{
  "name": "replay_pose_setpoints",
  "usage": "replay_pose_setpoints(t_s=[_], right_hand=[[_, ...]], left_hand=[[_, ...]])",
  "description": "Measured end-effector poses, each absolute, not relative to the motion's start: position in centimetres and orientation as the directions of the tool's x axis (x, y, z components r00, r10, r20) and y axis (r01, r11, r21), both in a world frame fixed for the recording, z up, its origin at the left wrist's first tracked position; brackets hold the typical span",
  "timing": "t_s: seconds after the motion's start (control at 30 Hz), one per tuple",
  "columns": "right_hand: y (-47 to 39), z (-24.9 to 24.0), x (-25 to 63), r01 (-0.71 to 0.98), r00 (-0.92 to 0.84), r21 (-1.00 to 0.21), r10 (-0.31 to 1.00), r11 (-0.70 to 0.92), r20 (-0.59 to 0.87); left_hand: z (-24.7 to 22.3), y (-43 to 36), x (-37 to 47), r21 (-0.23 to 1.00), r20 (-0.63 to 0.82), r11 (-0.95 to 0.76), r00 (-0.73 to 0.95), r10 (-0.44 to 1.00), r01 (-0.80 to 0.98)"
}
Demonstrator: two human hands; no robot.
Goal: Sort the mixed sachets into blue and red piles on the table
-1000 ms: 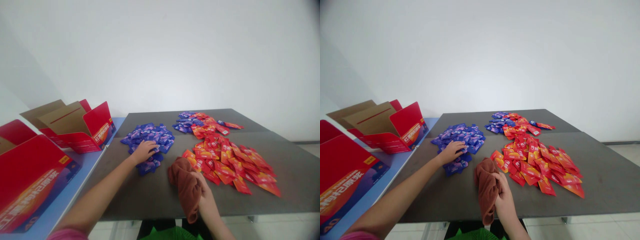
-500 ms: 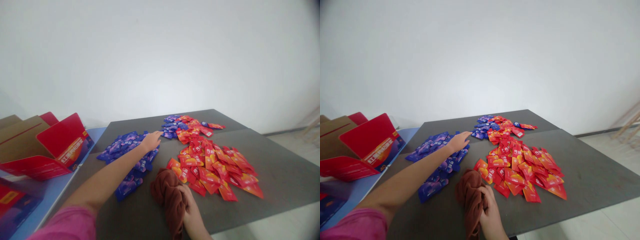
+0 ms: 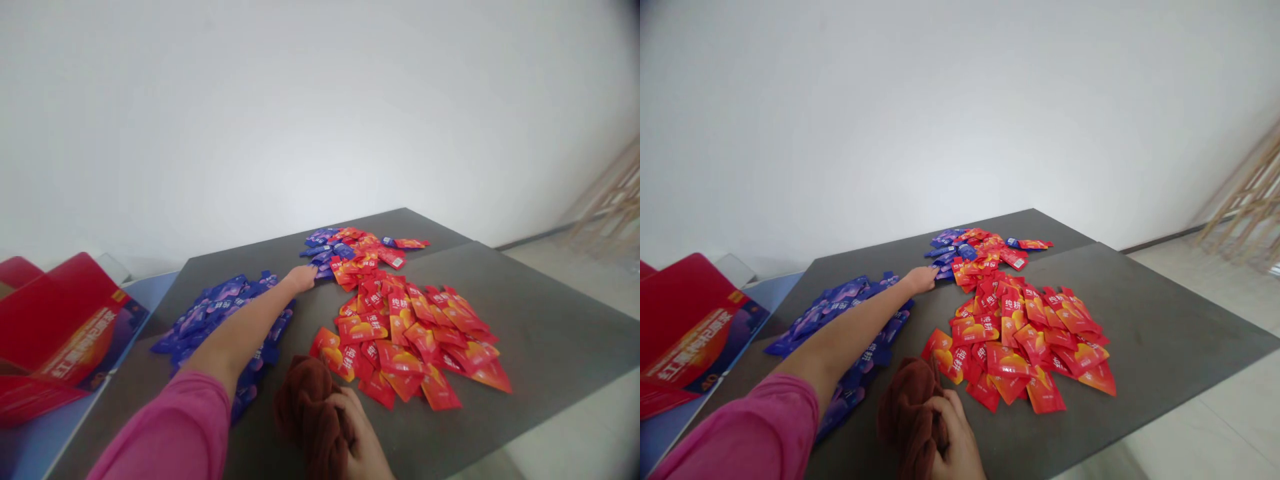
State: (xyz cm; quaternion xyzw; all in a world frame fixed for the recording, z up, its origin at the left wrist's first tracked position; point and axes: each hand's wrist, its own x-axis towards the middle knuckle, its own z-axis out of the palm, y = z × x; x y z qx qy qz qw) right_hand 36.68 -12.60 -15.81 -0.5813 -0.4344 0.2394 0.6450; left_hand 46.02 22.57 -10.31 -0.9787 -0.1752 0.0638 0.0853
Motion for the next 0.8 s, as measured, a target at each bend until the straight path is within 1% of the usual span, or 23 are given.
replay_pose_setpoints(t_s=[0.13, 0.23, 0.3, 0.4, 0.47, 0.57, 0.7, 0.8], right_hand=[[-12.8, -15.7, 36.5, 0.169, 0.498, -0.970, 0.835, 0.172, 0.235], [-12.9, -15.3, 36.4, 0.170, 0.511, -0.971, 0.827, 0.168, 0.232], [-13.1, -15.0, 36.3, 0.181, 0.523, -0.969, 0.818, 0.167, 0.239], [-13.2, -14.6, 36.3, 0.211, 0.543, -0.964, 0.800, 0.164, 0.255], [-13.3, -14.5, 36.3, 0.234, 0.558, -0.958, 0.784, 0.166, 0.272], [-13.1, -14.5, 36.3, 0.263, 0.563, -0.949, 0.771, 0.174, 0.298], [-12.9, -14.5, 36.4, 0.280, 0.567, -0.941, 0.758, 0.190, 0.322], [-13.6, -13.6, 36.4, 0.294, 0.596, -0.929, 0.717, 0.225, 0.363]], left_hand=[[-10.4, 19.4, 44.0, -0.205, -0.134, -0.947, 0.951, 0.278, 0.248], [-10.4, 16.6, 42.2, -0.188, -0.126, -0.957, 0.961, 0.245, 0.220], [-10.3, 15.1, 41.3, -0.166, -0.103, -0.958, 0.962, 0.252, 0.234], [-9.8, 13.6, 40.4, -0.106, -0.044, -0.949, 0.952, 0.302, 0.296], [-9.1, 13.1, 40.1, -0.044, 0.009, -0.934, 0.935, 0.355, 0.355], [-7.7, 12.8, 39.7, 0.082, 0.095, -0.889, 0.885, 0.456, 0.450], [-5.6, 12.2, 38.1, 0.300, 0.182, -0.790, 0.781, 0.598, 0.535], [-4.4, 10.7, 35.5, 0.477, 0.211, -0.700, 0.704, 0.678, 0.531]])
